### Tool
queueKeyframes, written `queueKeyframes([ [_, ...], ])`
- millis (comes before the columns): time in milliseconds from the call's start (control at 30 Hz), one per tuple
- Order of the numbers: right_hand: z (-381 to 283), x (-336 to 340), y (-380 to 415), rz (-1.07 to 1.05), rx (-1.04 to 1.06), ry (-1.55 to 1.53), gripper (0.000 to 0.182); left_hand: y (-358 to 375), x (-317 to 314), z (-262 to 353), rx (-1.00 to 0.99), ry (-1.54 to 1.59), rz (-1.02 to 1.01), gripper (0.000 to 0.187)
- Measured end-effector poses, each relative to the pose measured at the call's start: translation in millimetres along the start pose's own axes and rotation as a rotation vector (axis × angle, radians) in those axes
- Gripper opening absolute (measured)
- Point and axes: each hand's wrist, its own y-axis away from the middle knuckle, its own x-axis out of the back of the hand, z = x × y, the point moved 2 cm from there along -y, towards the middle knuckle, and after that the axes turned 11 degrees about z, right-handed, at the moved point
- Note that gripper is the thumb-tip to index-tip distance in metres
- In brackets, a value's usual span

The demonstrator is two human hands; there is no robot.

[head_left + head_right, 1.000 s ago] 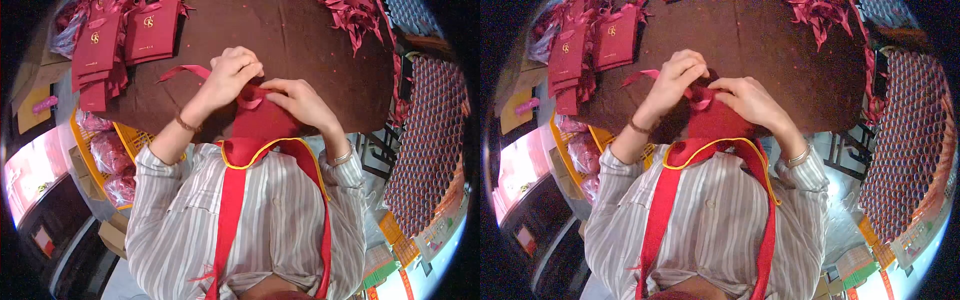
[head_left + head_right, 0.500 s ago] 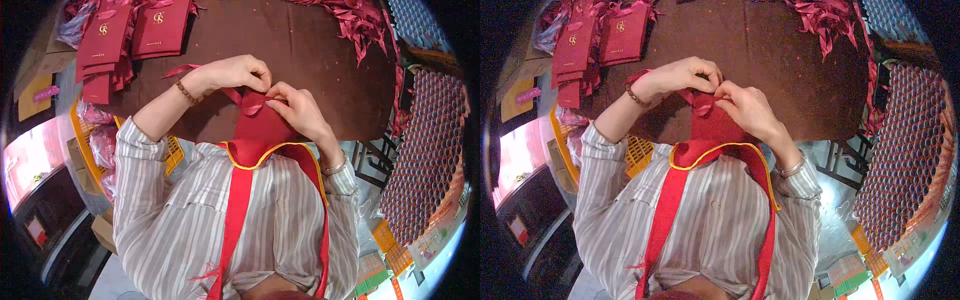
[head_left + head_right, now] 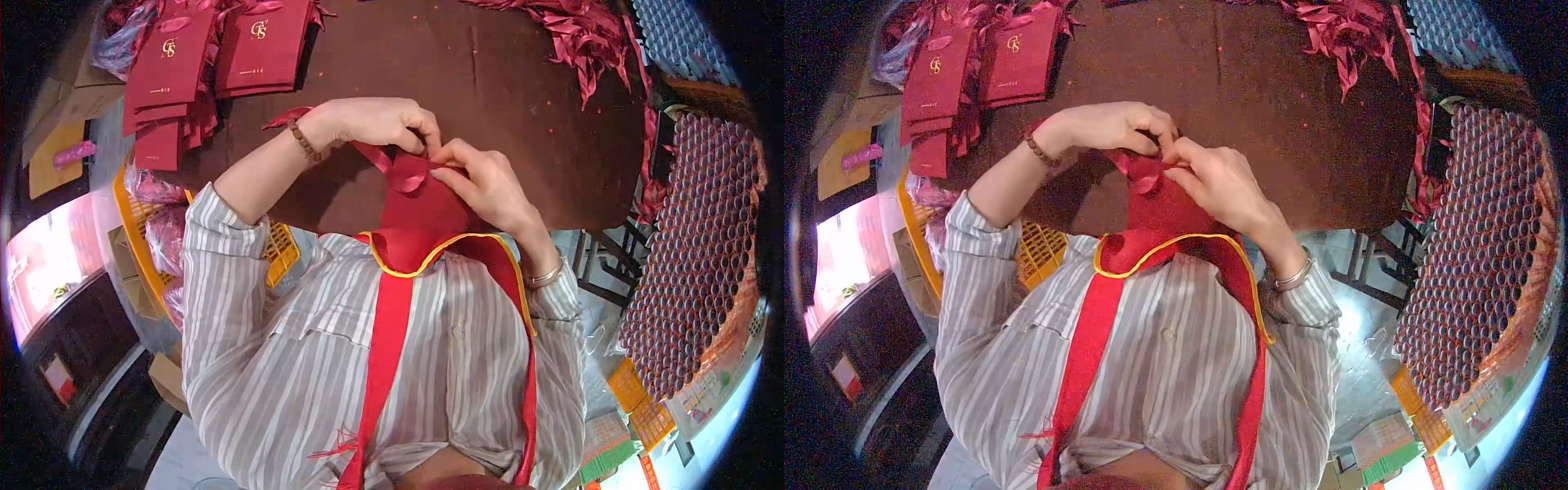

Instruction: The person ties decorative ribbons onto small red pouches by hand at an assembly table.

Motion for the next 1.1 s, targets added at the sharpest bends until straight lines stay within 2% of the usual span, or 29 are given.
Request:
queueKeyframes([
  [67,1.7,-1.8,0.6,-0.014,0.020,0.040,0.016,-2.7,-1.9,0.9,0.011,-0.053,-0.037,0.019],
  [133,0.0,-1.7,0.9,-0.025,0.070,0.049,0.017,-1.6,-4.8,7.5,0.115,-0.344,0.013,0.020],
  [200,-3.8,-1.7,1.8,-0.038,0.121,0.057,0.017,-5.6,-8.3,-0.7,0.105,-0.301,-0.011,0.021],
  [367,-6.9,1.1,2.5,-0.025,0.040,0.050,0.018,-4.9,-5.6,-8.5,0.137,-0.117,-0.124,0.023],
  [433,-4.9,1.0,1.3,-0.027,0.041,0.043,0.018,-4.0,-3.4,-6.0,0.059,0.127,-0.123,0.023],
  [567,-3.9,0.6,-0.1,-0.036,0.035,0.016,0.019,-8.3,-5.2,-20.7,0.138,0.078,-0.146,0.026],
  [767,-3.0,-0.2,-2.3,-0.037,0.063,0.007,0.018,-18.9,-5.3,-13.4,0.055,-0.049,-0.170,0.027],
  [867,-4.3,1.3,-1.2,-0.063,0.068,-0.063,0.019,-23.8,2.0,-13.7,0.079,-0.076,-0.058,0.025],
  [933,-4.1,0.4,-2.6,-0.060,0.068,-0.059,0.019,-29.4,12.4,-13.3,-0.098,-0.109,0.105,0.023],
  [1000,-3.8,0.0,-3.6,-0.051,0.064,-0.049,0.019,-29.5,16.3,-16.4,-0.052,-0.119,0.159,0.022],
  [1067,-4.0,0.8,-3.5,-0.062,0.034,-0.043,0.019,-30.4,22.4,-20.4,0.019,-0.118,0.303,0.021],
  [1100,-3.7,0.6,-3.2,-0.072,0.005,-0.037,0.019,-32.8,24.8,-24.3,0.008,-0.038,0.336,0.020],
])
